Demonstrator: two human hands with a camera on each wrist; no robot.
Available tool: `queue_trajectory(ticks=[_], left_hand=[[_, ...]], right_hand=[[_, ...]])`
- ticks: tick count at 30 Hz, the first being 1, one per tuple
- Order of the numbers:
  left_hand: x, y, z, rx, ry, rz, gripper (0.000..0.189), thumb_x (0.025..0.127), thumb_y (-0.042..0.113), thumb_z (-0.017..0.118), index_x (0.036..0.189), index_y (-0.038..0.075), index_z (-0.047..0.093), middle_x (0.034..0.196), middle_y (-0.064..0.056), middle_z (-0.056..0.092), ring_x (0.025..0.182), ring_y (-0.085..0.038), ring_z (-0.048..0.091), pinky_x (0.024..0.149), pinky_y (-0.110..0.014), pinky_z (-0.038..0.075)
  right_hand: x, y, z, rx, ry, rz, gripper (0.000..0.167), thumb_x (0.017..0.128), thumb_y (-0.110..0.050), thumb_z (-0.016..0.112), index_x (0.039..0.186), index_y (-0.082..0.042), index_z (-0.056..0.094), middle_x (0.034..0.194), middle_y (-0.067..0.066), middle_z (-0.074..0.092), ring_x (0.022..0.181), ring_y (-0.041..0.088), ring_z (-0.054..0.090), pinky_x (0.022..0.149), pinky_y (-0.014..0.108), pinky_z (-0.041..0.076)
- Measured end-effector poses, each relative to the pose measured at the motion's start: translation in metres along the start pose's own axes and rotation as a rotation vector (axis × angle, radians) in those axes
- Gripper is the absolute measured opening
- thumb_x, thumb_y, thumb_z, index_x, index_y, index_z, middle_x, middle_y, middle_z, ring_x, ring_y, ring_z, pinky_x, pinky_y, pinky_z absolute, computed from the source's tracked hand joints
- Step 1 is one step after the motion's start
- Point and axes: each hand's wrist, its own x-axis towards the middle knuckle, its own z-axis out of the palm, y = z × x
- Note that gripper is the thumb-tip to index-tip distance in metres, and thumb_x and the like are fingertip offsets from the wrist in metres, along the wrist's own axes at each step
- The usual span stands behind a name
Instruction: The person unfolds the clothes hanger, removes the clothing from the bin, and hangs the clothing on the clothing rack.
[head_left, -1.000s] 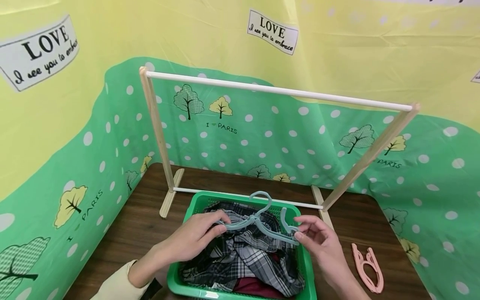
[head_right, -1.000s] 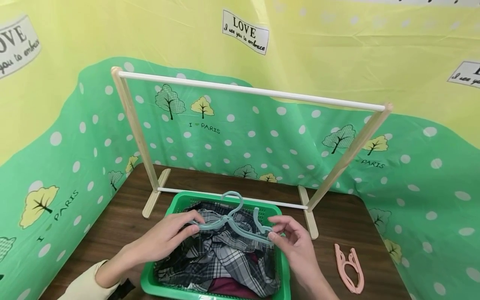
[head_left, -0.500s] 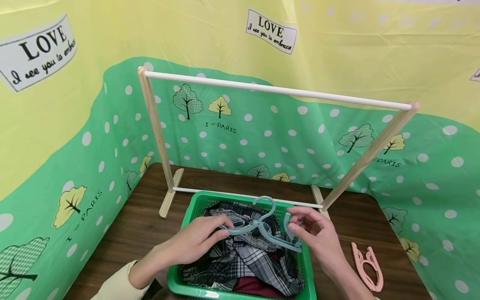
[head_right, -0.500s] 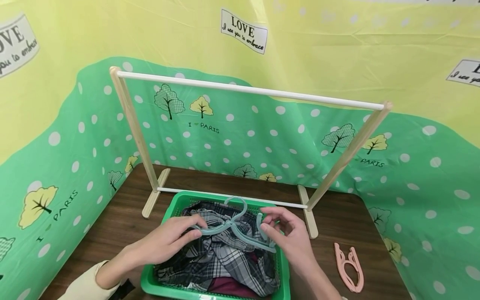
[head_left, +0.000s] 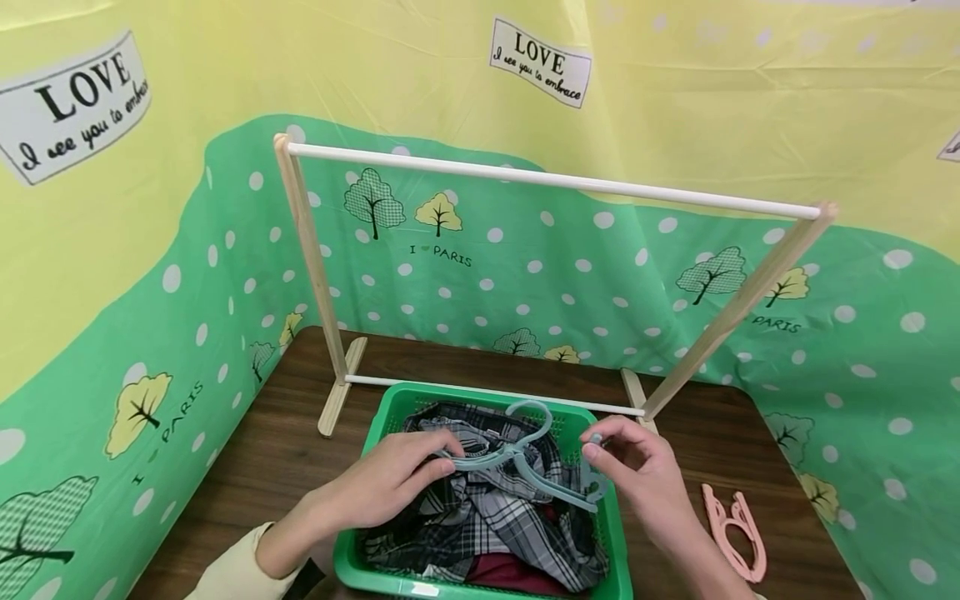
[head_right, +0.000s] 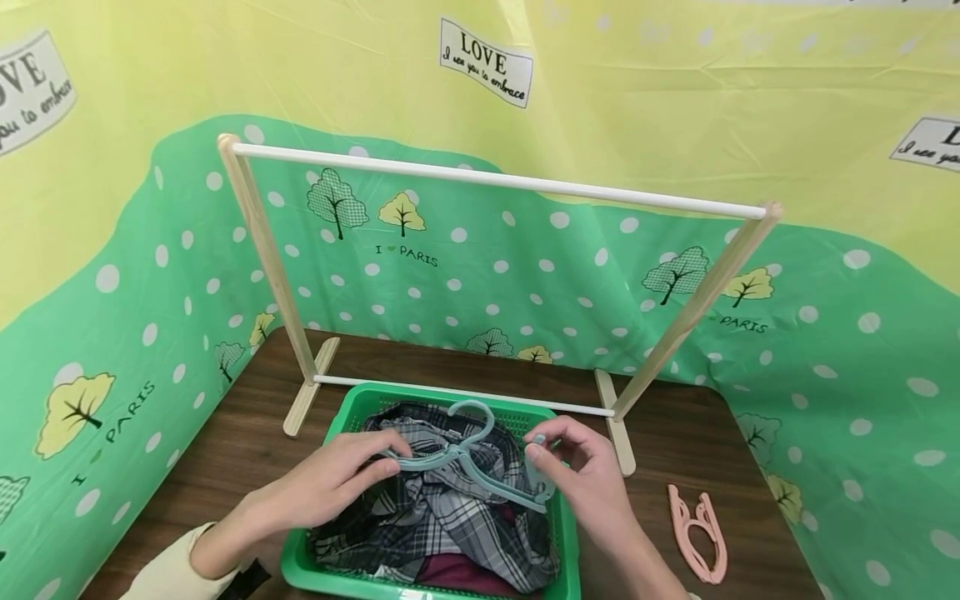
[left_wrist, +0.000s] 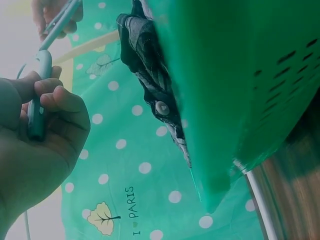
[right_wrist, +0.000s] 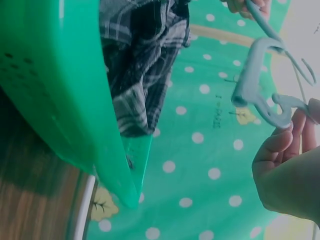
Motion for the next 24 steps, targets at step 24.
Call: queue_trajectory(ticks=[24], left_hand=[[-0.01, -0.011, -0.011, -0.024, 0.129, -0.032, 0.023, 0.121, 0.018, 0.052, 0.132, 0.016, 0.073, 0.128, 0.0, 0.079, 0.109, -0.008, 0.07, 0.092, -0.035, 0.059]], right_hand=[[-0.029, 0.024, -0.058, -0.032, 0.308, 0.127, 0.011, 0.106, 0.011, 0.068, 0.105, 0.001, 0.074, 0.082, -0.003, 0.068, 0.07, 0.016, 0.054, 0.062, 0.034, 0.043]])
